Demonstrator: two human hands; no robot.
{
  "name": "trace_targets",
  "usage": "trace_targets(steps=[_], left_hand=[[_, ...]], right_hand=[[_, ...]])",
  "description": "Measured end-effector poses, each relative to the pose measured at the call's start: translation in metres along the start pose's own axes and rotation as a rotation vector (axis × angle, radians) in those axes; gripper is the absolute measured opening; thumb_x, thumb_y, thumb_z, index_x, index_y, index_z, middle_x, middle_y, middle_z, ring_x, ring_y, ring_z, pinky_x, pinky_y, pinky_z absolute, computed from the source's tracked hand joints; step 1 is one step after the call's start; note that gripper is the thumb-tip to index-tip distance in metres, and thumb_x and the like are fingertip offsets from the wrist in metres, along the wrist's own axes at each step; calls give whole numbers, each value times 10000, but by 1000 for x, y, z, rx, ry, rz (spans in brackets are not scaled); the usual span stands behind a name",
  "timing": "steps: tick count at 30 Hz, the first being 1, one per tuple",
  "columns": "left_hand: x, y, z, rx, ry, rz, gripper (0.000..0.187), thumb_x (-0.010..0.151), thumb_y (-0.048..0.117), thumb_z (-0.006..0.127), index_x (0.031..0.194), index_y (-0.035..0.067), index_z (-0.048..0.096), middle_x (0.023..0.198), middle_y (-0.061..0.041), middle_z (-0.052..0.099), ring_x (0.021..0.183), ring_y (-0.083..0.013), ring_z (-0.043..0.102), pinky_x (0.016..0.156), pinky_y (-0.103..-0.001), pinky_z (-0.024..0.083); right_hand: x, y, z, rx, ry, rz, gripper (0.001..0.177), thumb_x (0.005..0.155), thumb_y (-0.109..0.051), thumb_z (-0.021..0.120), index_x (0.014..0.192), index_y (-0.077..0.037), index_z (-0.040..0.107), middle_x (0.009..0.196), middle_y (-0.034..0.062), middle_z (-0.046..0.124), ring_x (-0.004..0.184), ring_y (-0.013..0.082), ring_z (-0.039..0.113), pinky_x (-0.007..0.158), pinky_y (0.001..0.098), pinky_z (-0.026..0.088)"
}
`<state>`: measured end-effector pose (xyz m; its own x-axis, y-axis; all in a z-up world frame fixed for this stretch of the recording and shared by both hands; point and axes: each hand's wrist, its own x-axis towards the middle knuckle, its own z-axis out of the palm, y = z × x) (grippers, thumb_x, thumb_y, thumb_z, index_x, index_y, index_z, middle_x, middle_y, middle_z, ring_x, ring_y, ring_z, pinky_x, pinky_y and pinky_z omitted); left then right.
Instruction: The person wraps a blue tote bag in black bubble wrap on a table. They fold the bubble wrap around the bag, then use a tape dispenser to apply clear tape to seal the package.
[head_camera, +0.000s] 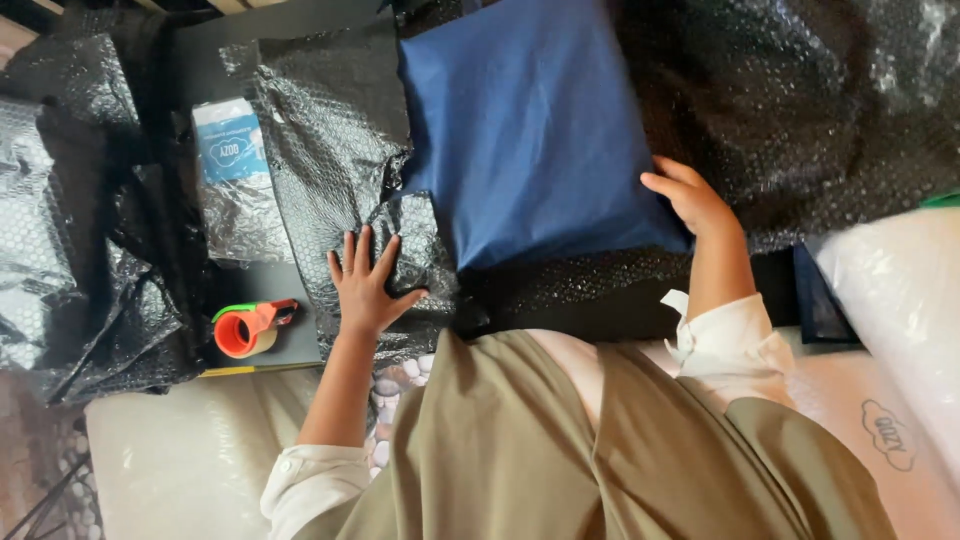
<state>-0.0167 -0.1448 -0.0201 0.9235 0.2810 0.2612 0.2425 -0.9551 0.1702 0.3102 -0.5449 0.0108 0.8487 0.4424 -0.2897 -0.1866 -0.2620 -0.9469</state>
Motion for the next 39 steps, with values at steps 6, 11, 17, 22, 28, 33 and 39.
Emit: trace_targets(steps=[6, 11, 17, 22, 28, 33, 39], left_hand=[[24, 15, 9, 84, 2, -69, 1050, 619, 724, 799, 1557, 399, 456, 1654, -100, 343, 1540, -389, 223, 1174, -652, 114], [41, 51, 7, 36, 52, -15, 1173, 603, 819, 784, 1582, 279, 431, 1687, -185, 224, 1550, -429, 158, 1154, -686, 120], [92, 141, 37, 29, 13, 255, 1133, 571, 800, 765, 1567, 402, 399, 1687, -119, 273, 1552, -430, 196, 1103, -824, 119], [113, 155, 62, 67, -132, 155, 998, 691, 628, 800, 1567, 476, 346, 1689, -63, 265, 1552, -412, 187, 1056, -870, 177], [116, 143, 75, 81, -60, 51, 929, 721, 475, 839, 1542, 469, 402, 1642, -58, 365, 1511, -419, 292, 1036, -851, 254], [118, 133, 63, 95, -58, 75, 895, 740, 483, 832, 1537, 449, 425, 1616, -65, 402, 1497, -420, 320, 1045, -821, 287], [109, 131, 44, 43, -135, 152, 853, 771, 586, 771, 1538, 442, 426, 1646, -61, 358, 1525, -402, 270, 1081, -794, 267]], right_hand=[[86, 64, -15, -475, -16, 206, 777, 1007, -702, 574, 1576, -187, 454, 1492, 247, 517, 1384, 409, 478, 1174, 506, 351], [79, 67, -15, -616, -119, 334, 1098, 987, -936, 214, 1591, -45, 428, 1566, 276, 431, 1459, 460, 368, 1199, 575, 281], [89, 96, -54, -1203, 354, -562, 393, 1126, -446, 574, 1432, -227, 689, 1424, 132, 671, 1323, 369, 586, 1010, 597, 445], [87, 142, -64, -1251, 51, 87, 759, 979, -319, 465, 1663, -408, 147, 1752, 91, 58, 1589, 416, 38, 1225, 721, 91], [38, 122, -39, -1373, 327, -309, 835, 958, -237, 609, 1693, -336, 227, 1686, 163, 255, 1447, 486, 314, 1029, 734, 337], [20, 105, -29, -1113, 156, 6, 894, 895, -412, 571, 1687, -292, 176, 1735, 155, 106, 1560, 493, 104, 1197, 765, 132], [69, 148, -79, -1220, 47, 196, 783, 919, -418, 602, 1626, -464, 267, 1720, 63, 246, 1499, 453, 350, 1176, 721, 167]])
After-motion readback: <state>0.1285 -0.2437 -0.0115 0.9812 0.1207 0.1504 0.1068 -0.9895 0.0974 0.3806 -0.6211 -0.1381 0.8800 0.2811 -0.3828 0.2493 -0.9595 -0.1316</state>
